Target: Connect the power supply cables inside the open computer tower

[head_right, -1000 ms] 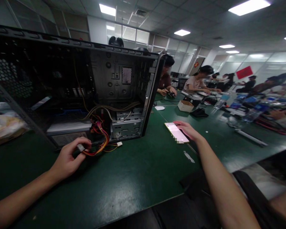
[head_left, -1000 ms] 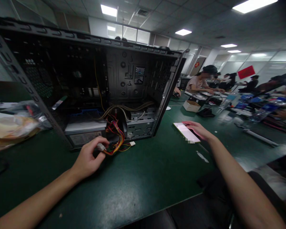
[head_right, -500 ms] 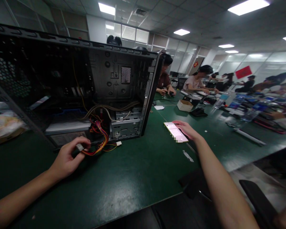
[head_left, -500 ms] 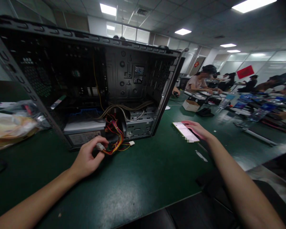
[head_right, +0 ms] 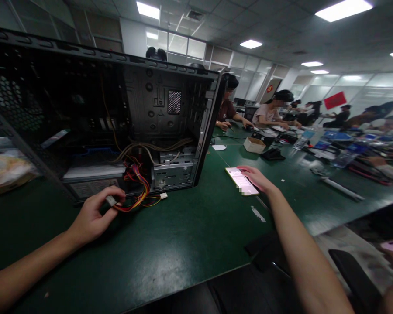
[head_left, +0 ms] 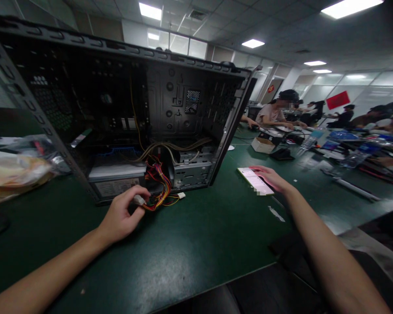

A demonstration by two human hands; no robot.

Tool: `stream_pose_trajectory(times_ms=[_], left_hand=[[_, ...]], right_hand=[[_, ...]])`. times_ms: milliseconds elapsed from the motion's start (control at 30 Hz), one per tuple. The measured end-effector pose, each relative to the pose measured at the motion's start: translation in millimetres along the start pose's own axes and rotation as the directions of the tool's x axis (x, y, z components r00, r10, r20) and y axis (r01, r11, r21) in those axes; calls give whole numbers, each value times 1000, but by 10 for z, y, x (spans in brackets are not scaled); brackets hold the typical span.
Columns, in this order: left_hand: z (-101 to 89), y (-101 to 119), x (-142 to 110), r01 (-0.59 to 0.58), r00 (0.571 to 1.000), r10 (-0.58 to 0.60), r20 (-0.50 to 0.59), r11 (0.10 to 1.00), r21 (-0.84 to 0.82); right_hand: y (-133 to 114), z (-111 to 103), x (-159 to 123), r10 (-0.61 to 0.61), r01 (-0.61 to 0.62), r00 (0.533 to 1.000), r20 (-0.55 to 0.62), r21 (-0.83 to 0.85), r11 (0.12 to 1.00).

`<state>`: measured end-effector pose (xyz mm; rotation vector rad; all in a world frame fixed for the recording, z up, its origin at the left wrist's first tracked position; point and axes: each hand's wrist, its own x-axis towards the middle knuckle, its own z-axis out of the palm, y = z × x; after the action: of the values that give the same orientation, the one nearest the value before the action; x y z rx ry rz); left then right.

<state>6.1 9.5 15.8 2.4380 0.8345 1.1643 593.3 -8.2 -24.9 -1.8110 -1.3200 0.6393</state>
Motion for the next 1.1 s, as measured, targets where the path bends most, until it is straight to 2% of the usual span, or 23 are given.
stream_pose_trajectory(times_ms=[400,500,600,733,933,1100], left_hand=[[9,16,-4,10,1000,-9,17,1000,-20],[17,16,-11,20,1000,-20,22,1000,-22],[34,11,-20,9,999,-9,31,1000,-27],[43,17,-23,-31,999,32,37,999,-18],[29,42,-14,-28,999,28,18,999,-22],[31,53,-14,-16,1000,17,25,1000,-20]], right_hand=[[-43,-9,-62,28,-28,998,-49,0,1000],[-33,-109,-221,52,-52,999,-11,-7,999],[3,-186,-460,16,-13,999,52,-51,999],[58,-170,-670,-19,19,1000,19,8,1000],[53,-101,-668,-13,14,999,-29,9,1000],[3,-61,-669,-8,6,999,-35,-59,998]])
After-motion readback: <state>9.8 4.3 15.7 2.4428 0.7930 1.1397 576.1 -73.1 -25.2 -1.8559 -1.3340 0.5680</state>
